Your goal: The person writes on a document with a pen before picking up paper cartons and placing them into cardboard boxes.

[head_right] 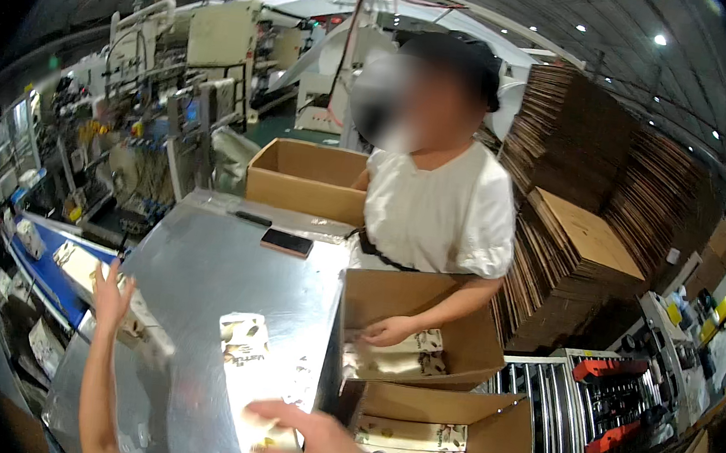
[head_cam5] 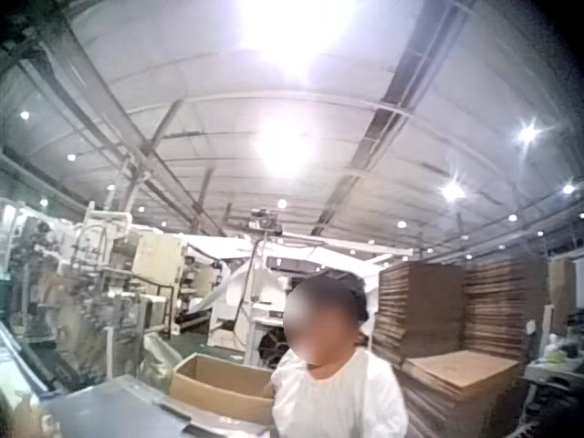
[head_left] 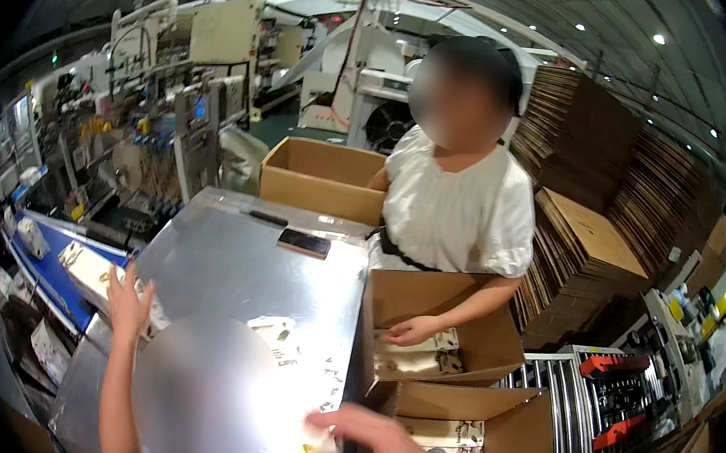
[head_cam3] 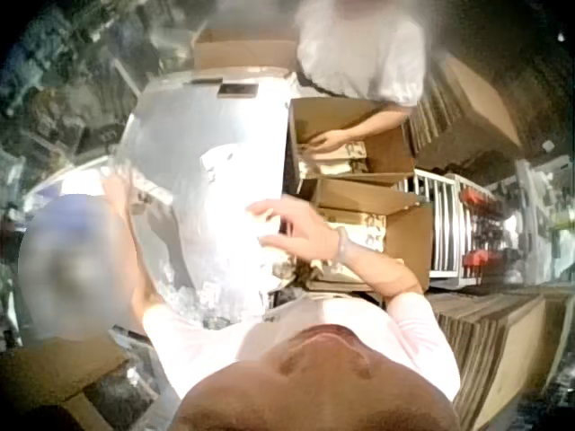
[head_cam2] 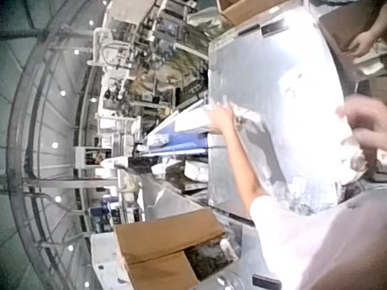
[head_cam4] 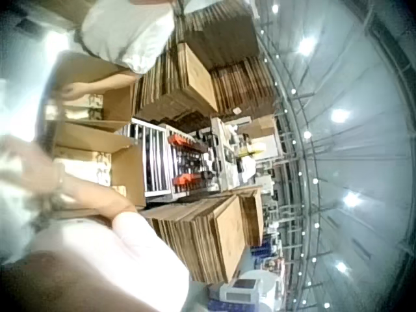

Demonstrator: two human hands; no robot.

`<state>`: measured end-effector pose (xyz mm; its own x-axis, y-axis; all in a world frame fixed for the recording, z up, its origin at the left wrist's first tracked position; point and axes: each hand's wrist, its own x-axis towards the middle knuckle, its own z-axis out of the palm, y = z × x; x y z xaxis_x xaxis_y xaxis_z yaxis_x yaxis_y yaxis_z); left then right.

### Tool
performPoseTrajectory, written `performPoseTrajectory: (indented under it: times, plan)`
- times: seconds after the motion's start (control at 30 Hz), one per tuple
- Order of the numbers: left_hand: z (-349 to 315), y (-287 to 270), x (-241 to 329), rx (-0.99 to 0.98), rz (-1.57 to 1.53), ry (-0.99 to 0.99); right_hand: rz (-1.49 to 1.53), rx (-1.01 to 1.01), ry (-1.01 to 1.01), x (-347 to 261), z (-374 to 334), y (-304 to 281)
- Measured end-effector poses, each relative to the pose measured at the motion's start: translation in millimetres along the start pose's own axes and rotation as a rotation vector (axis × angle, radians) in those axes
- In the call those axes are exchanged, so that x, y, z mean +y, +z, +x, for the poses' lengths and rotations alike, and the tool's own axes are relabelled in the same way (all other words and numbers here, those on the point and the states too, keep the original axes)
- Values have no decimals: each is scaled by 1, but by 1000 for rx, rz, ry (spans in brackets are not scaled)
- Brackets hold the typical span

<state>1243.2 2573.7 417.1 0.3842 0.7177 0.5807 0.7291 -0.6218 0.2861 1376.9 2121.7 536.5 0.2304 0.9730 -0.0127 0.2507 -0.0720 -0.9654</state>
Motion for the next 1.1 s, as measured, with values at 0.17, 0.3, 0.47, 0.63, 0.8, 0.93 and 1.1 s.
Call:
performPoseTrajectory:
  times: [0.17,0.3,0.47,0.63,0.8,0.93,1.1]
  plan:
    - [36,39,2,-376,320,-419,-608,267,83,127,37,26]
    - [32,69,-24,-270,143,-150,-127,207,261,161,66,34]
    - [-48,12,32,-355,-140,78,233,198,234,183,108,27]
    - [-148,-42,80,-552,-566,385,323,97,321,191,129,16]
    - [-182,1,56,-567,-1116,-436,560,71,518,181,131,19]
    - [-189,-19,91,-1114,-1459,-661,555,121,321,179,109,16]
    - [-201,-112,138,-821,-1259,-20,311,159,-160,84,36,-20]
